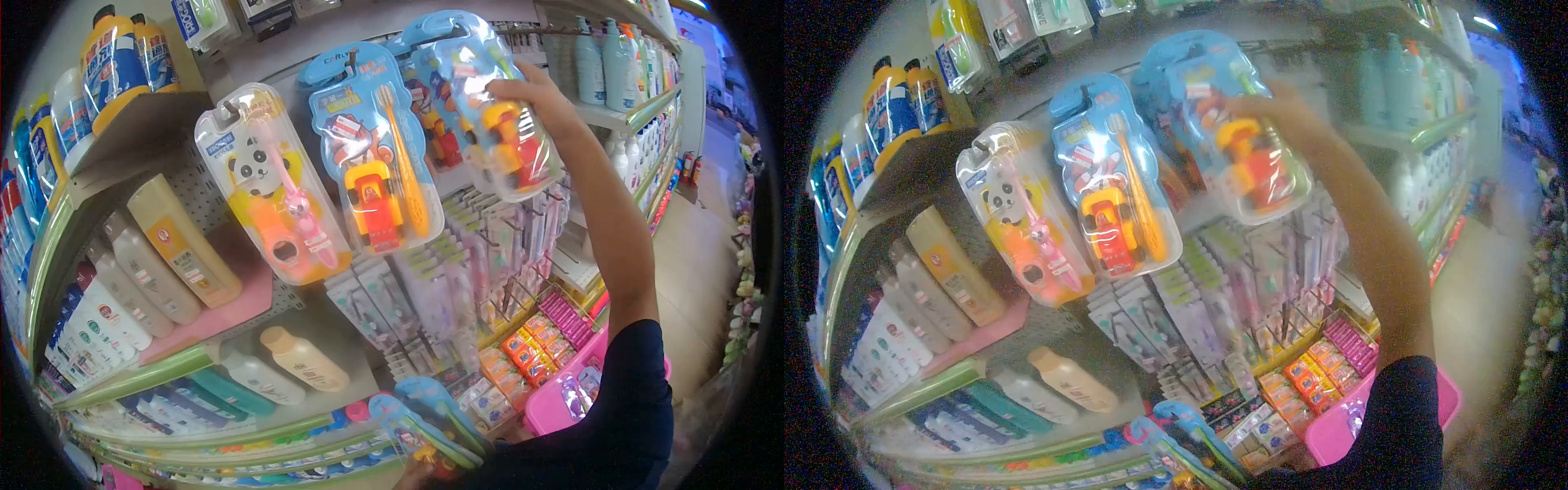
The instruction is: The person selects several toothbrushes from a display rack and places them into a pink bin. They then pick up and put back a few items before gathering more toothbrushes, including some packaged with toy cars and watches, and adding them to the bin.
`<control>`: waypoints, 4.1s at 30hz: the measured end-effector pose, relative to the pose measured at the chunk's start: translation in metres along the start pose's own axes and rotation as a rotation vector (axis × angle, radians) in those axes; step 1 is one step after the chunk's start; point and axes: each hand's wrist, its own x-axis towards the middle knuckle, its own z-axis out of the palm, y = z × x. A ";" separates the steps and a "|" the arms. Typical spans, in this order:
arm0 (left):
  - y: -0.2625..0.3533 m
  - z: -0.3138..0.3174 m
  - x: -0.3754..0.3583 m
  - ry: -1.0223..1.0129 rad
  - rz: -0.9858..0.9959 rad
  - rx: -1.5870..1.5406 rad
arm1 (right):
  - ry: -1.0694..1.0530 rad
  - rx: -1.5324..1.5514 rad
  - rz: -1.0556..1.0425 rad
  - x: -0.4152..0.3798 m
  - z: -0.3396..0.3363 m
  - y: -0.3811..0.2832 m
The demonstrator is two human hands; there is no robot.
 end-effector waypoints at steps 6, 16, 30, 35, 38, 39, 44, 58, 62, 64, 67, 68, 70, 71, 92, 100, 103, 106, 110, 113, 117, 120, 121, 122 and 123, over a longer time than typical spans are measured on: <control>0.002 -0.007 0.004 -0.036 -0.020 -0.006 | -0.059 0.170 0.027 -0.001 -0.003 0.001; 0.003 -0.033 0.006 -0.104 -0.043 -0.001 | 0.182 0.251 0.195 -0.004 -0.029 0.002; 0.013 -0.047 0.014 -0.182 -0.015 0.017 | 0.229 0.027 0.135 -0.111 -0.003 -0.015; 0.018 -0.050 0.024 -0.250 0.060 0.083 | 0.386 0.255 0.744 -0.301 0.037 0.085; 0.029 -0.027 0.016 -0.210 -0.081 -0.294 | 0.829 0.577 1.118 -0.429 0.078 0.134; 0.014 -0.037 0.023 -0.282 -0.032 -0.192 | 1.031 0.678 1.191 -0.466 0.092 0.142; 0.017 -0.019 0.032 -0.536 0.060 0.387 | 1.012 0.815 1.151 -0.594 0.103 0.127; -0.032 0.133 0.039 -0.511 -0.296 0.054 | 1.114 1.266 1.196 -0.696 -0.002 0.164; -0.040 0.183 0.030 -0.215 -0.385 -0.066 | 1.007 0.704 1.408 -0.774 -0.092 0.239; -0.045 0.191 0.030 -0.169 -0.371 -0.072 | 0.829 0.265 1.569 -0.816 -0.118 0.280; -0.049 0.189 0.026 -0.092 -0.452 -0.042 | 0.471 -0.105 1.740 -0.833 -0.125 0.302; -0.051 0.191 0.027 -0.071 -0.446 -0.037 | 0.248 -0.293 1.795 -0.822 -0.125 0.302; -0.055 0.191 0.026 -0.029 -0.448 -0.026 | -0.208 -0.458 1.850 -0.853 -0.116 0.336; -0.053 0.196 0.028 -0.018 -0.460 -0.002 | -0.073 -0.317 1.840 -0.832 -0.109 0.325; -0.124 0.250 0.127 -0.569 -0.069 0.929 | 0.569 1.041 1.108 -0.700 -0.023 0.182; -0.093 0.269 0.128 -0.653 -0.249 1.193 | 0.928 1.168 1.376 -0.810 -0.090 0.228; -0.104 0.220 0.118 -0.551 -0.201 1.125 | 0.808 0.528 1.595 -0.832 -0.122 0.270; -0.106 0.175 0.104 -0.455 -0.194 1.273 | 0.506 -0.112 1.757 -0.830 -0.131 0.288; -0.102 0.132 0.073 -0.386 -0.238 1.373 | 0.142 -0.507 1.763 -0.763 -0.122 0.291; -0.105 0.113 0.058 -0.306 -0.288 1.258 | 0.079 -0.705 1.659 -0.764 -0.117 0.321; -0.106 0.097 0.046 -0.263 -0.301 1.218 | 0.402 -0.713 1.625 -0.770 -0.114 0.340; -0.102 0.085 0.045 -0.288 -0.273 1.173 | 0.373 -0.882 1.326 -0.806 -0.123 0.371; -0.103 0.077 0.044 -0.296 -0.265 1.168 | 0.327 -0.933 1.258 -0.816 -0.129 0.383; -0.103 0.070 0.044 -0.321 -0.219 1.194 | 0.383 -0.793 1.273 -0.776 -0.130 0.361; -0.102 0.063 0.046 -0.345 -0.171 1.222 | 0.421 -0.784 1.214 -0.748 -0.126 0.352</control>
